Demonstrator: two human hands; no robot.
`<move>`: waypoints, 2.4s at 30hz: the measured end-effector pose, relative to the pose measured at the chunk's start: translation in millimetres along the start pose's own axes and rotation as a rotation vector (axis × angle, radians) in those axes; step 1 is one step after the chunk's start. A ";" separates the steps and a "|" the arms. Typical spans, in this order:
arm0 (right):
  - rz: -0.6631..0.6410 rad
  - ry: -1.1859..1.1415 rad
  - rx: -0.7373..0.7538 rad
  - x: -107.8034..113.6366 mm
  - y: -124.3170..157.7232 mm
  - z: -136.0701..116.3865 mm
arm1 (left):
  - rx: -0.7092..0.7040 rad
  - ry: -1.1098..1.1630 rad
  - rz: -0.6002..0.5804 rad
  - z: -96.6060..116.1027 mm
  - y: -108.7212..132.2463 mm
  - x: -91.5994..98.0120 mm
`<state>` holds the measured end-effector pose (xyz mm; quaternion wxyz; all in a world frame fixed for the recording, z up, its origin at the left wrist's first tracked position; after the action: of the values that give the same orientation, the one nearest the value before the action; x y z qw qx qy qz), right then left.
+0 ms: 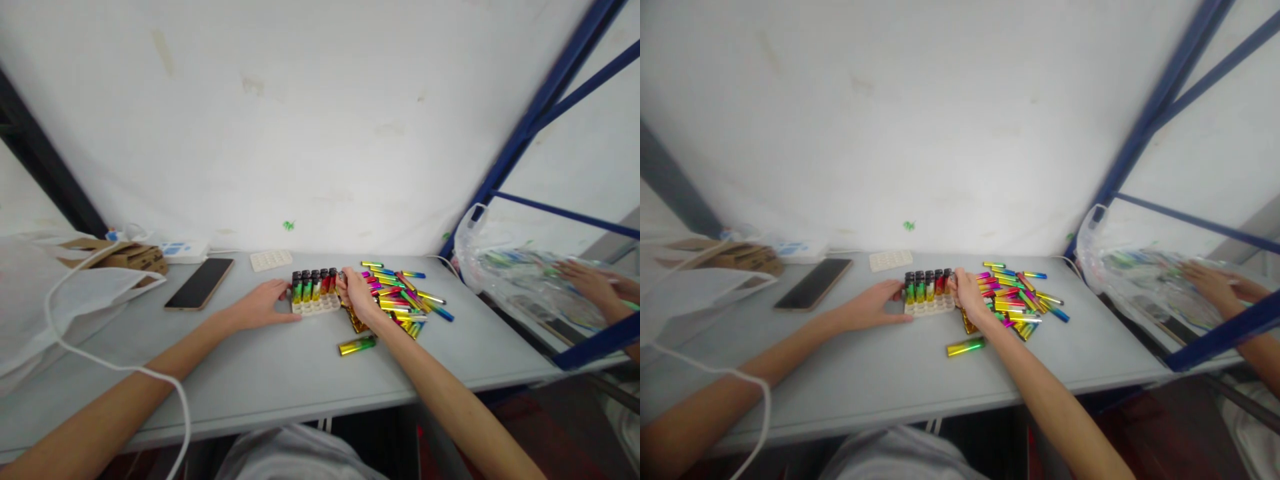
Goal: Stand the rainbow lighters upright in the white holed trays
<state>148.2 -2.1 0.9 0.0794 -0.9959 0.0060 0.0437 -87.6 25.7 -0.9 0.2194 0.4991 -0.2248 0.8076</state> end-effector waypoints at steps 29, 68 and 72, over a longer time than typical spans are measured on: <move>-0.262 0.301 0.330 17.4 8.6 -36.4 | 0.000 -0.013 -0.006 1.3 0.2 0.2; -0.308 1.043 0.475 76.2 13.5 -72.9 | 0.009 -0.024 -0.017 -0.8 -0.9 -1.7; -0.414 1.044 0.420 103.8 36.5 -78.1 | 0.013 -0.007 -0.008 -2.8 -1.0 -2.5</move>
<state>257.7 -51.1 62.9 0.2678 -0.8291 -0.1412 -0.4700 -88.1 27.8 -4.2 0.2183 0.5042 -0.2182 0.8065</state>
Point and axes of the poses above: each hand's wrist, its own y-axis away from the middle knuckle, its own x-axis out of the back of the hand, z = x × y, the point moved 3 cm from there along -y, towards the middle knuckle, and after that the axes turned 8 degrees about x, right-handed, at the moved point
